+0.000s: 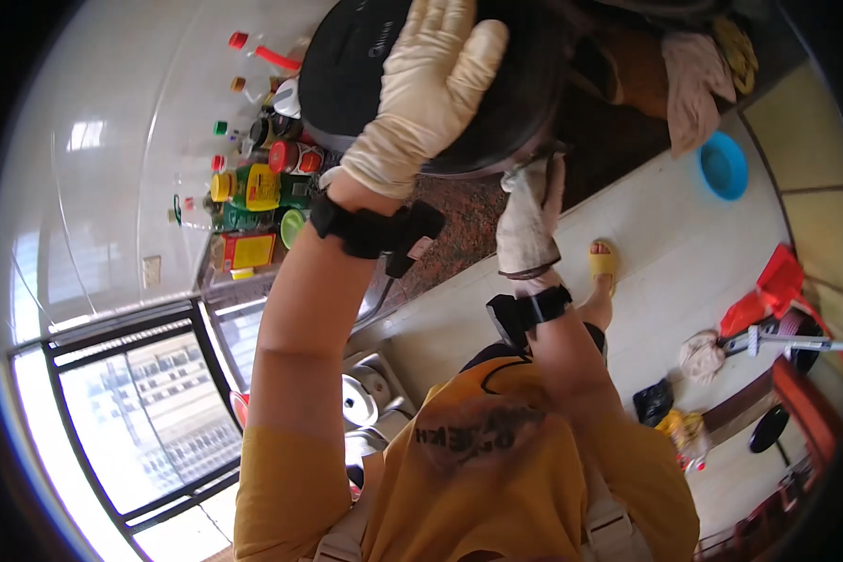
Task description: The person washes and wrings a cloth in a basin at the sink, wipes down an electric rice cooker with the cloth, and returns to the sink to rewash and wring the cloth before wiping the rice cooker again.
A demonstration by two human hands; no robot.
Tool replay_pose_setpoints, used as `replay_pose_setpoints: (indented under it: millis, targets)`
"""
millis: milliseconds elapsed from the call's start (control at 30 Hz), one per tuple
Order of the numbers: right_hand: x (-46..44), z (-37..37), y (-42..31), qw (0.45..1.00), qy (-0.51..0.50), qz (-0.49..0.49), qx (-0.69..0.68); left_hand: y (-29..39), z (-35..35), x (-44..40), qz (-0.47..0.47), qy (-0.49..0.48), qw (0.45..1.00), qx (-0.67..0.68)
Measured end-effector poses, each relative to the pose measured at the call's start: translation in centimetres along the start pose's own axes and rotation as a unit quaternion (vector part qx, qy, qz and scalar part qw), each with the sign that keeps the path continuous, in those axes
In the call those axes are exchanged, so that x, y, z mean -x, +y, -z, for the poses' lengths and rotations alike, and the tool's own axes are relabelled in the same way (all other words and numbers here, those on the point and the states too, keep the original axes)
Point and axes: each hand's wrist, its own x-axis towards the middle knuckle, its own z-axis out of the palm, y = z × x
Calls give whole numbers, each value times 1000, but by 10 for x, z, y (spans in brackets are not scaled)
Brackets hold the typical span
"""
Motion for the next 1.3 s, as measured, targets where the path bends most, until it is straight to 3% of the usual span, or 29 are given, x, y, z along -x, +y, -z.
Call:
replay_pose_setpoints:
  millis: [67,100,133,167,267,300,333,400,433,467,533,567,600,667,733,800,867,933,1000,1067,1133,1200,1233,1300]
  targets:
    - [5,-13,-47,998,-31,47,-16,-16,-8,2,-53,40,997,-36]
    - [2,-21,-66,998,-51,47,-8,-23,-13,2,-93,76,985,-123]
    - [-2,-27,-83,986,-65,147,51,-26,-16,2,-129,110,962,-212]
    - [-6,-34,-100,959,-82,248,106,-6,-9,3,-9,72,995,-63]
    - [-14,-56,-151,901,-196,368,115,-6,-10,2,1,113,992,-48]
    - [-22,-61,-164,851,-242,415,215,-13,-20,-4,19,185,982,-34]
    - [-18,-71,-176,832,-304,408,224,-8,-6,3,22,186,982,39]
    - [-15,-82,-198,859,-365,251,256,3,17,18,-11,289,944,160]
    - [-27,-80,-206,847,-393,225,278,6,10,39,-21,353,928,114]
    - [-33,-69,-200,887,-400,93,209,28,13,59,15,374,924,77]
    - [-21,-70,-219,847,-479,10,231,54,-9,92,90,359,928,44]
    - [-21,-70,-214,839,-512,-89,163,58,-32,102,86,342,935,40]
    - [-21,-70,-208,817,-534,-195,98,73,-42,101,143,347,926,35]
    - [-19,-86,-208,830,-501,-124,211,61,-54,96,139,409,902,12]
    - [-42,-114,-241,709,-588,-2,389,42,-61,95,149,410,897,-76]
    - [-96,-130,-267,677,-559,169,448,41,-64,93,164,464,866,-85]
    - [-112,-183,-274,635,-576,269,439,38,-74,95,172,496,847,-85]
    - [-127,-215,-262,623,-581,241,465,34,-91,105,175,528,828,-65]
    - [-158,-232,-239,585,-592,197,518,30,-112,113,190,576,794,-44]
    - [-187,-238,-212,542,-595,154,573,41,-145,114,304,590,745,69]
    - [-200,-243,-190,493,-589,110,631,45,-178,103,387,626,664,134]
    - [-194,-240,-191,469,-657,118,579,39,-174,96,404,697,538,250]
    - [-200,-243,-188,457,-656,142,584,19,-185,96,460,705,432,324]
    - [-209,-241,-183,442,-644,190,595,-20,-187,111,497,688,449,280]
